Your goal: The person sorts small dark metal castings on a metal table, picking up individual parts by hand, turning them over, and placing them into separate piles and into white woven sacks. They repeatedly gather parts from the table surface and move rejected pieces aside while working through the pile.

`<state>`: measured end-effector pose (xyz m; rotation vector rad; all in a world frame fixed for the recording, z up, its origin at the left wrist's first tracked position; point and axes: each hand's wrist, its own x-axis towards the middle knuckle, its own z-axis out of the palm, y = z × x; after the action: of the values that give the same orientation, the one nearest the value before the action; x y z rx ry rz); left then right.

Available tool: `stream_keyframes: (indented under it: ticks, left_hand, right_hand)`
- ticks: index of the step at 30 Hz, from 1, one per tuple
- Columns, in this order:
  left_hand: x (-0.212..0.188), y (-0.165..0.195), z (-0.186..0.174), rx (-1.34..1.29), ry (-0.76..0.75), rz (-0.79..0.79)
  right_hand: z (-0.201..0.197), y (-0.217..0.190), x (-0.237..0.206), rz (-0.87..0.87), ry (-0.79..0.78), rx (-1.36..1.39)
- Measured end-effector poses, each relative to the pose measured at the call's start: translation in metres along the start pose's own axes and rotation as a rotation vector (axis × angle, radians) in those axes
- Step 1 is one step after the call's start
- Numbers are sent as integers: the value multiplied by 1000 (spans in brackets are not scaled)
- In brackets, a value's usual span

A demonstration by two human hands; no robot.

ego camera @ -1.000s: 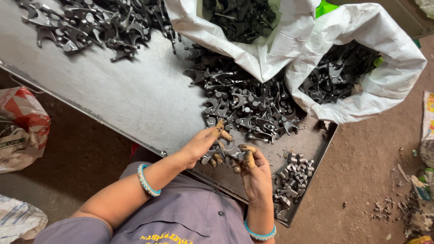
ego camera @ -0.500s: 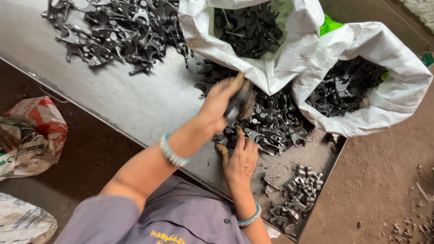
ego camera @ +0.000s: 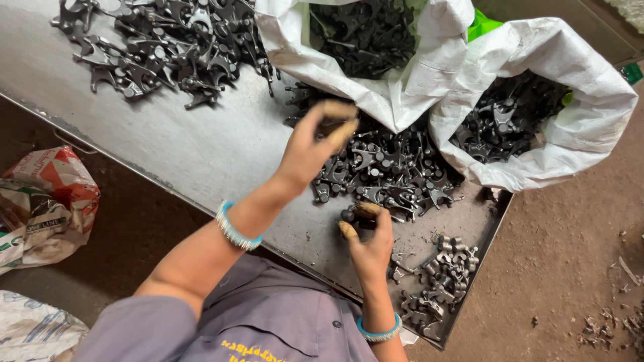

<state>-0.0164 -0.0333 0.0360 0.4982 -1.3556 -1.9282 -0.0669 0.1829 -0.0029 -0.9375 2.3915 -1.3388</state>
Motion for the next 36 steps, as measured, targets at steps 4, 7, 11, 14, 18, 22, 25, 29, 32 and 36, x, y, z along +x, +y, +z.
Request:
stream_keyframes:
  ticks: [4,7,11,14,18,22,25,29,32,36]
  left_hand:
    - [-64,-14,-11,47,-14,-317]
    - [-103,-31,-5,59,48,-445]
    - [-119,-52,-5,-294,116,-604]
    - [-109,-56,-16,-458,168,-746]
    - [-93,-46,-34,-226,77,-570]
    - [-89,-30,-46,379,29,-398]
    - [-90,-25,-45,696,-25,-298]
    - [-94,-29,-35,748,-61,-210]
    - [-97,-35,-25,729,-126,-212]
    - [-103,-49,-12,591,-206,-373]
  right_hand:
    - [-8,13,-8,103,-67,388]
    - [-7,11,-11,189,-86,589]
    - [-4,-10,-6,89,-154,350]
    - [5,-26,15,30,-29,-112]
    - [18,-37,27,-70,-60,-543]
    - [17,-32,10,-177,-34,-533]
    - [9,-17,-8,-163,-58,-519]
    - [-9,11,-24,-150,-33,-514]
    - [-24,28,-27,160,9,-18]
    - [-36,30,-22,336,41,584]
